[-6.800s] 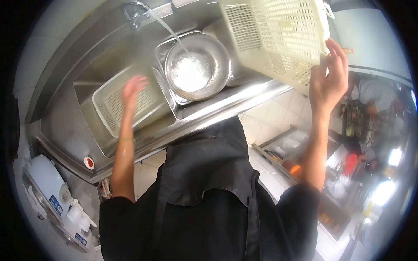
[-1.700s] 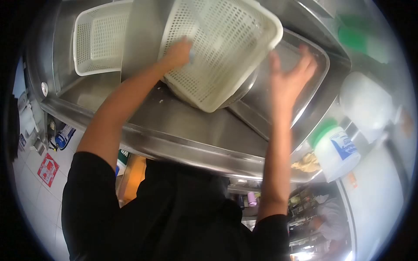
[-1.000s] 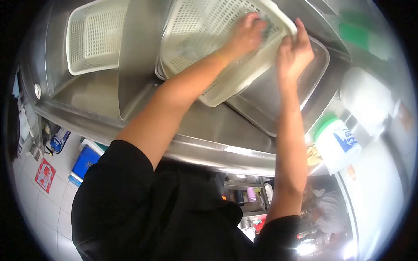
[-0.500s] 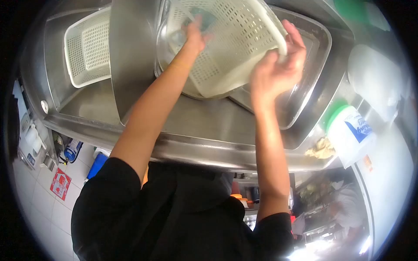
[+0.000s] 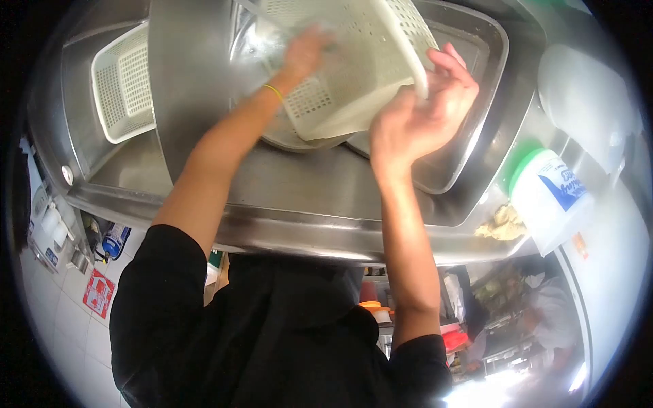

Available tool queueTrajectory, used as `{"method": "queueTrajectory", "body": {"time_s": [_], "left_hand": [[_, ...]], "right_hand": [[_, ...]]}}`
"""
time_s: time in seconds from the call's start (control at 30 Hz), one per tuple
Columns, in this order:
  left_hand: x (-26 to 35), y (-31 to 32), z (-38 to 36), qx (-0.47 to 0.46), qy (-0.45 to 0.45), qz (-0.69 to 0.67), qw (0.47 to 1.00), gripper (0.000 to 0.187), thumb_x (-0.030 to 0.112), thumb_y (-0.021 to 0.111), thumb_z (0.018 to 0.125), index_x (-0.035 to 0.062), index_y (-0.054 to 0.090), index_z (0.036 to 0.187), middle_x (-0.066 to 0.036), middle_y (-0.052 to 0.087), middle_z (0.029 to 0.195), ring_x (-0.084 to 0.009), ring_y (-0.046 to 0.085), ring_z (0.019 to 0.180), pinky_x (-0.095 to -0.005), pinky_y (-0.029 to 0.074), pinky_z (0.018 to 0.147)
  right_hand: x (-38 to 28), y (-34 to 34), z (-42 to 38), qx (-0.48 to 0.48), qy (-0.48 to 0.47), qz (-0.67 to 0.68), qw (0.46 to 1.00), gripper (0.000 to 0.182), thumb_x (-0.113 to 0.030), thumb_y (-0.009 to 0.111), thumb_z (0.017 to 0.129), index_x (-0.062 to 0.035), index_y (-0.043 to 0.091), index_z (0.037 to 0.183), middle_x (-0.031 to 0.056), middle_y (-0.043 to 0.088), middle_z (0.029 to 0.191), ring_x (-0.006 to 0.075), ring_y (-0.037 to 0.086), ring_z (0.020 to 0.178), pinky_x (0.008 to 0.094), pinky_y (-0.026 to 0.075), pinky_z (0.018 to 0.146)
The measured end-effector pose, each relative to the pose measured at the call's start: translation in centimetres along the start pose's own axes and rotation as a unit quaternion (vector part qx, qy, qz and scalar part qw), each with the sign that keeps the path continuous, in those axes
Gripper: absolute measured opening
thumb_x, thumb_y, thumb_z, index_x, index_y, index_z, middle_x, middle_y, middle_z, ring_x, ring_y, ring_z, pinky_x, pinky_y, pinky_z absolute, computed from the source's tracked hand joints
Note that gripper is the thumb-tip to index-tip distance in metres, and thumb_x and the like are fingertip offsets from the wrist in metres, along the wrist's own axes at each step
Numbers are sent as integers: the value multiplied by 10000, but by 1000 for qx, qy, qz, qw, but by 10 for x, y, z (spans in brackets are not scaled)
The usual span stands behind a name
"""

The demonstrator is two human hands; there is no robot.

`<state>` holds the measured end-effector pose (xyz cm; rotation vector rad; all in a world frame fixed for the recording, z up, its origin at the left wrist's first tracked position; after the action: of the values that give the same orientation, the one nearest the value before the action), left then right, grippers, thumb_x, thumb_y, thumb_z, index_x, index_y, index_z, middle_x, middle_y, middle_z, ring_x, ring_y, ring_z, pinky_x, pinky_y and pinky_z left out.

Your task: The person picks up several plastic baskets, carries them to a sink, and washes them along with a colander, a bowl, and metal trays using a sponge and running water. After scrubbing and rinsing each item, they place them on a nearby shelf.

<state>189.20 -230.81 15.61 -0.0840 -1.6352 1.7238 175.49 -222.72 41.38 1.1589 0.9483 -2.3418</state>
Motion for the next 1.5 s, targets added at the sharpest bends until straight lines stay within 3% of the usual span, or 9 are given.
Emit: {"method": "queueTrajectory", "body": {"time_s": [0.4,0.47,0.63,0.7,0.77,0.87,1.17,1.3,1.5], "left_hand": [[70,0,-83,-298,-297,-265,868,451,118,545,741,39,509,1184,-194,586,1131,-327,568,1026,-388,435,843],[75,-15,-81,-288,-376,-455,754,385,109,584,752,24,522,1122,-146,598,1064,-256,565,996,-337,418,842],[105,-123,-37,-234,-252,-689,638,490,89,626,773,10,465,1229,-98,530,1121,-180,482,1070,-319,372,941],[91,-195,-33,-211,-304,-618,693,485,59,657,774,8,472,1219,-97,525,1117,-181,494,1054,-326,383,943],[65,-283,-34,24,-238,-417,877,316,7,653,762,17,516,1046,-45,556,960,-124,527,890,-274,446,802],[31,-376,-21,166,-195,-284,924,316,-67,589,746,7,512,1043,-63,556,949,-123,545,862,-262,462,771],[-9,-335,101,-172,-119,-271,939,375,204,670,784,13,524,1072,-129,558,992,-251,544,948,-331,419,871],[69,-296,106,-175,185,-141,957,307,195,646,783,21,504,992,-139,555,1020,-335,522,1014,-402,426,817],[76,-235,155,-369,106,-91,919,333,227,605,798,37,486,1045,-132,570,1117,-306,513,1088,-418,418,829]], "right_hand": [[-10,12,-2,4,-90,-46,995,250,135,423,579,48,555,773,117,470,1029,366,520,1069,400,447,832],[-11,11,-2,4,-82,-23,996,259,134,432,583,45,570,782,117,469,1029,366,517,1072,394,445,851],[-25,11,-6,-27,-120,47,991,211,124,455,610,31,563,766,141,480,1004,371,515,1047,439,462,855],[-36,13,-8,-67,-142,80,984,163,146,473,642,44,543,749,159,474,1008,380,518,1052,467,472,869],[-47,29,-1,-140,-192,159,958,108,158,505,697,60,529,735,181,455,1022,382,525,1049,492,486,875],[-57,53,23,-151,-205,170,952,175,101,507,537,15,545,685,151,503,967,342,556,978,438,476,838],[-61,52,40,-184,-278,141,932,182,121,510,522,25,559,669,139,497,926,334,544,950,396,494,758],[-66,50,27,-201,-297,119,926,162,97,543,522,20,582,658,122,509,886,321,541,937,365,487,714],[-68,16,3,-156,-339,-19,927,263,23,625,481,-79,667,720,68,468,846,217,450,768,326,369,624]]}}
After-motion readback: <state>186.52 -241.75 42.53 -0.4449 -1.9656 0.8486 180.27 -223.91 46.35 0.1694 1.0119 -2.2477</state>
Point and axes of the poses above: each hand's wrist, its own z-axis towards the middle knuckle, its own y-axis out of the palm, x = y × z, the point moved 5 cm from there along z, towards the middle knuckle
